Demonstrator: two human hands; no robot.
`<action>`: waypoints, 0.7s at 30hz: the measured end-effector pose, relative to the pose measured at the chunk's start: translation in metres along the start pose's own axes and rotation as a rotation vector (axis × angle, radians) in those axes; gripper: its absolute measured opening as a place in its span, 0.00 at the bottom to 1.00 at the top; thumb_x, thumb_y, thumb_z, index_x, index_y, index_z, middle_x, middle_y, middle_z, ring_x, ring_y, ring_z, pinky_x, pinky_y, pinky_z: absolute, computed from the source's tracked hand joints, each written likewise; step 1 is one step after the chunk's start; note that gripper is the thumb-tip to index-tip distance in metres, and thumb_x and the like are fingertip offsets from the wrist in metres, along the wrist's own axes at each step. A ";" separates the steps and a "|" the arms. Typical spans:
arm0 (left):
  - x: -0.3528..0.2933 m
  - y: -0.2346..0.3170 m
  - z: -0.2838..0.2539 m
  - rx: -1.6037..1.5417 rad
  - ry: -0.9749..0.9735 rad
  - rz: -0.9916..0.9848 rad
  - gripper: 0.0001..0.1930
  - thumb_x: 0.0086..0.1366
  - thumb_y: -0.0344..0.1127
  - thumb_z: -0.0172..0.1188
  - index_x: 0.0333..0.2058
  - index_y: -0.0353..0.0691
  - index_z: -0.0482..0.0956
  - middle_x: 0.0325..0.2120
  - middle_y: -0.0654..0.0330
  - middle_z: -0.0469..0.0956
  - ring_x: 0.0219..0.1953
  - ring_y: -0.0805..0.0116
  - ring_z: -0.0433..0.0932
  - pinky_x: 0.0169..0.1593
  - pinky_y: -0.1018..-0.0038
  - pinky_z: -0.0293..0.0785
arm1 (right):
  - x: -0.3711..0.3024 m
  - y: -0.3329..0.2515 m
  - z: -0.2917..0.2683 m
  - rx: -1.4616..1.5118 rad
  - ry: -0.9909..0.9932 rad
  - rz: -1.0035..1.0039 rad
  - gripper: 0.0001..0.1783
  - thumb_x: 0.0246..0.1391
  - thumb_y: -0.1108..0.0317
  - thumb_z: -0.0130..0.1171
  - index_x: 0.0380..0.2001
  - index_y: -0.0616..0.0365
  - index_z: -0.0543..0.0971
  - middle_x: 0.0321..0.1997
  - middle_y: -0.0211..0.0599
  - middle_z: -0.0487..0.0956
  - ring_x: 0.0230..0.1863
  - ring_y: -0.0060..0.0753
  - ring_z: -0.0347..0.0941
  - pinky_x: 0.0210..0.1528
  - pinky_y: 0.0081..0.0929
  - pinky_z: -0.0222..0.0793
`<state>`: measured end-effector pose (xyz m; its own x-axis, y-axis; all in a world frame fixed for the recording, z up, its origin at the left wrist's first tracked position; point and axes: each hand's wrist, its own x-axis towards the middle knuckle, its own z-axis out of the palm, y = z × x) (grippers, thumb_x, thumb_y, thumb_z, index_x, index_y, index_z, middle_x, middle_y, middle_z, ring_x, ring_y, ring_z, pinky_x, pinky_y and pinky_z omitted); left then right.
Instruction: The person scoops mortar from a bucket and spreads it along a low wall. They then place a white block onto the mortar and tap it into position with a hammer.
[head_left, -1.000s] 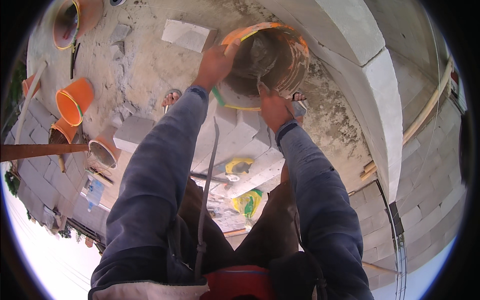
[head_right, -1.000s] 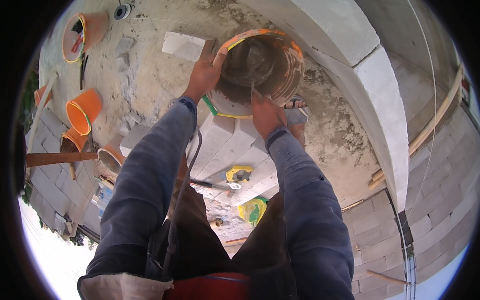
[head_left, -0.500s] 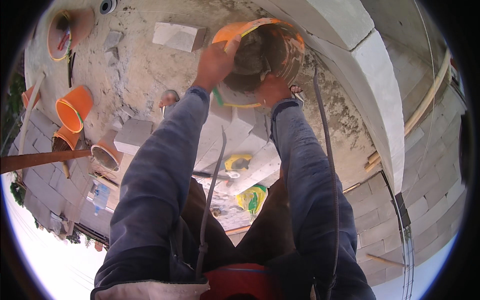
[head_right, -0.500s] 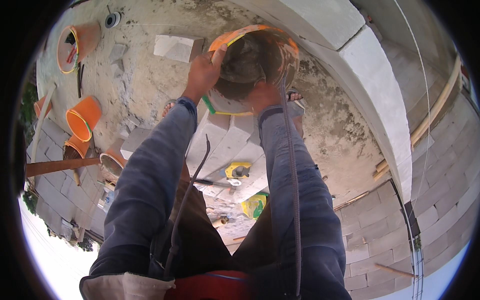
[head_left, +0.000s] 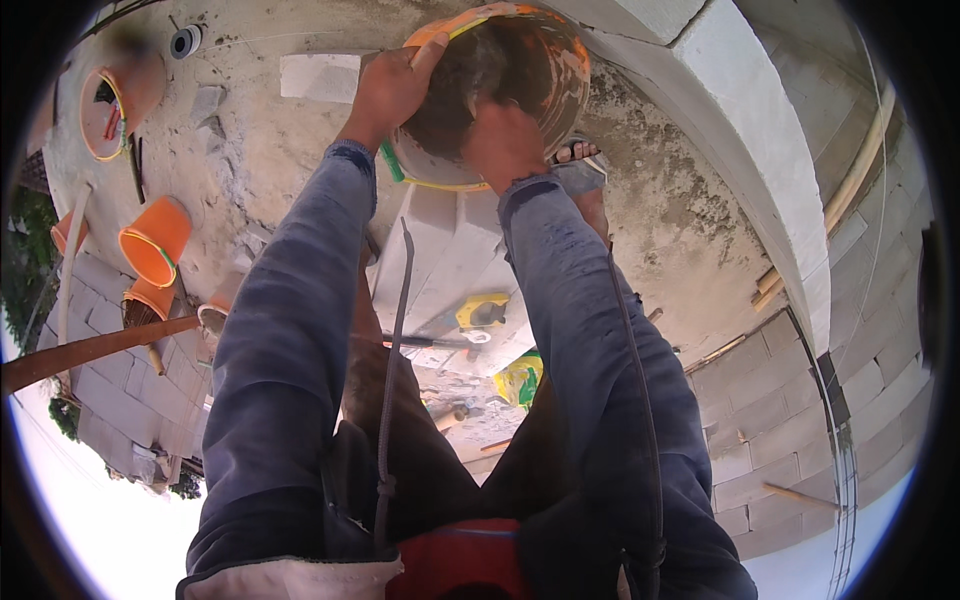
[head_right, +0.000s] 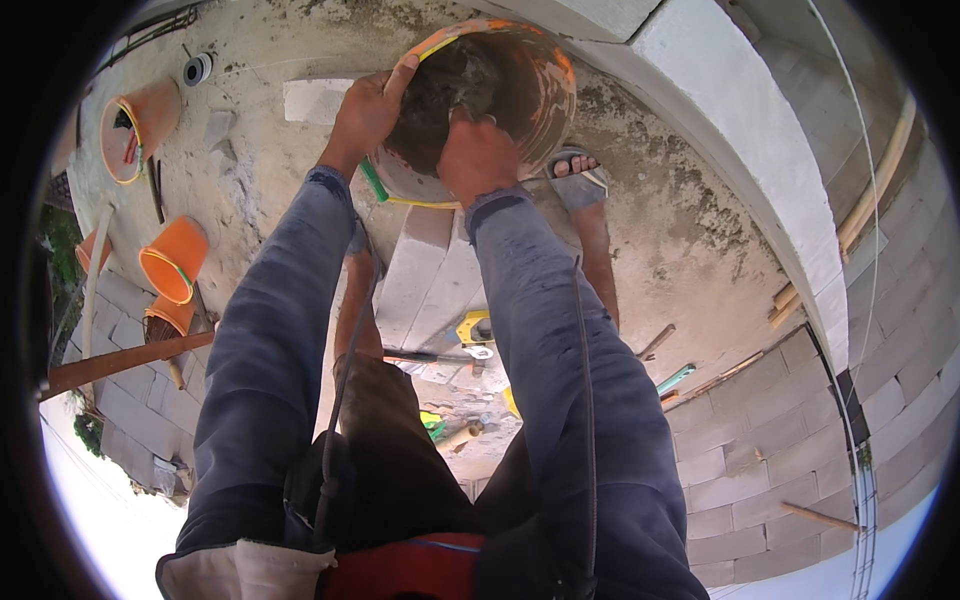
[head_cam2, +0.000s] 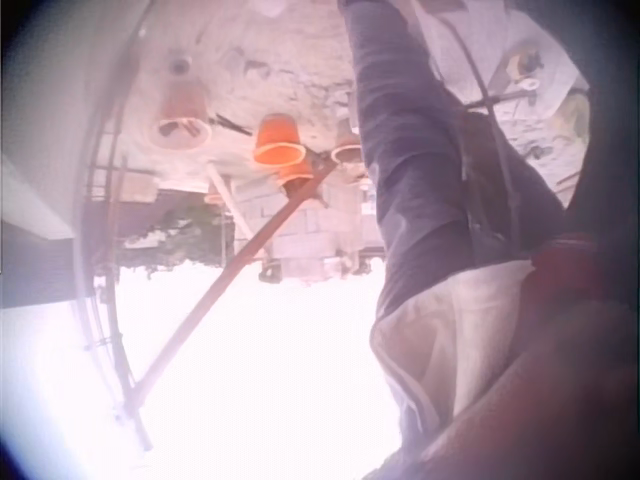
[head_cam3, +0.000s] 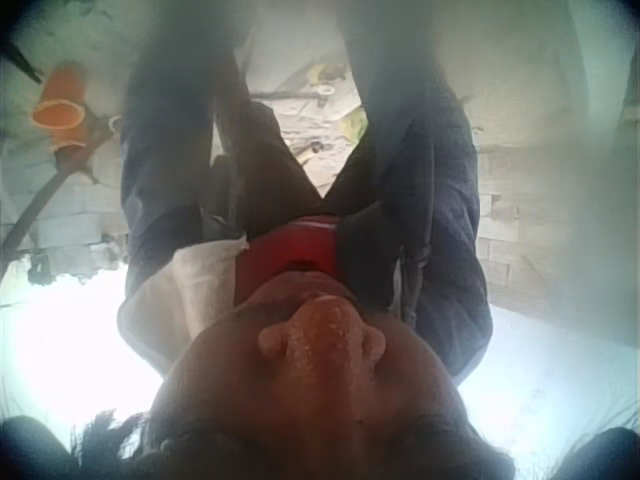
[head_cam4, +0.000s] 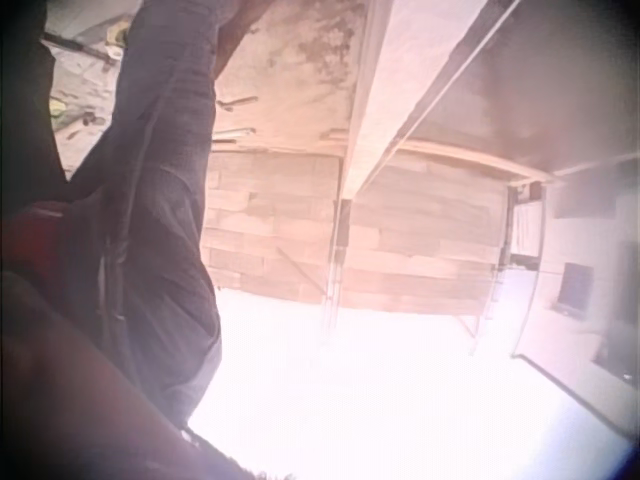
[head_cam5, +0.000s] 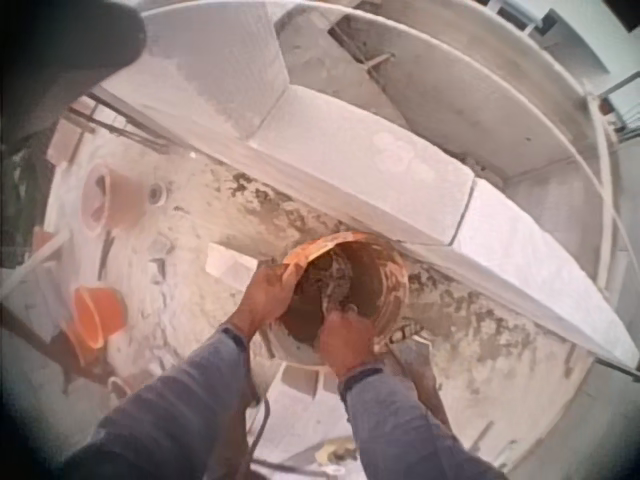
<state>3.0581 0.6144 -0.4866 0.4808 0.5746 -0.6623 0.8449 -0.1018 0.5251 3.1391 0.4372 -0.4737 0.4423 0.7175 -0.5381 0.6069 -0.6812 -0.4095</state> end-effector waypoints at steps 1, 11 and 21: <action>0.004 0.004 -0.003 -0.042 -0.009 -0.021 0.40 0.73 0.72 0.52 0.40 0.32 0.89 0.30 0.39 0.85 0.39 0.42 0.86 0.51 0.56 0.79 | -0.005 0.001 0.011 -0.036 -0.007 -0.035 0.22 0.64 0.68 0.56 0.61 0.57 0.80 0.39 0.49 0.83 0.40 0.49 0.87 0.43 0.42 0.83; 0.015 -0.009 -0.009 -0.062 -0.042 -0.029 0.41 0.73 0.73 0.51 0.43 0.33 0.89 0.31 0.43 0.86 0.41 0.49 0.86 0.51 0.60 0.78 | -0.011 0.016 -0.040 -0.149 -0.014 -0.171 0.23 0.63 0.68 0.57 0.61 0.51 0.81 0.47 0.47 0.83 0.44 0.48 0.87 0.44 0.43 0.84; 0.018 0.004 -0.002 -0.030 -0.110 -0.068 0.41 0.72 0.74 0.50 0.47 0.35 0.89 0.33 0.44 0.86 0.42 0.47 0.86 0.52 0.58 0.79 | -0.041 0.051 0.014 -0.492 -0.072 -0.449 0.24 0.61 0.68 0.59 0.62 0.49 0.80 0.52 0.41 0.84 0.44 0.39 0.88 0.38 0.36 0.84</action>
<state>3.0698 0.6255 -0.4951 0.4468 0.4865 -0.7508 0.8699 -0.0406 0.4915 3.1424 0.3711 -0.4827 0.0422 0.8927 -0.4487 0.9597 -0.1611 -0.2303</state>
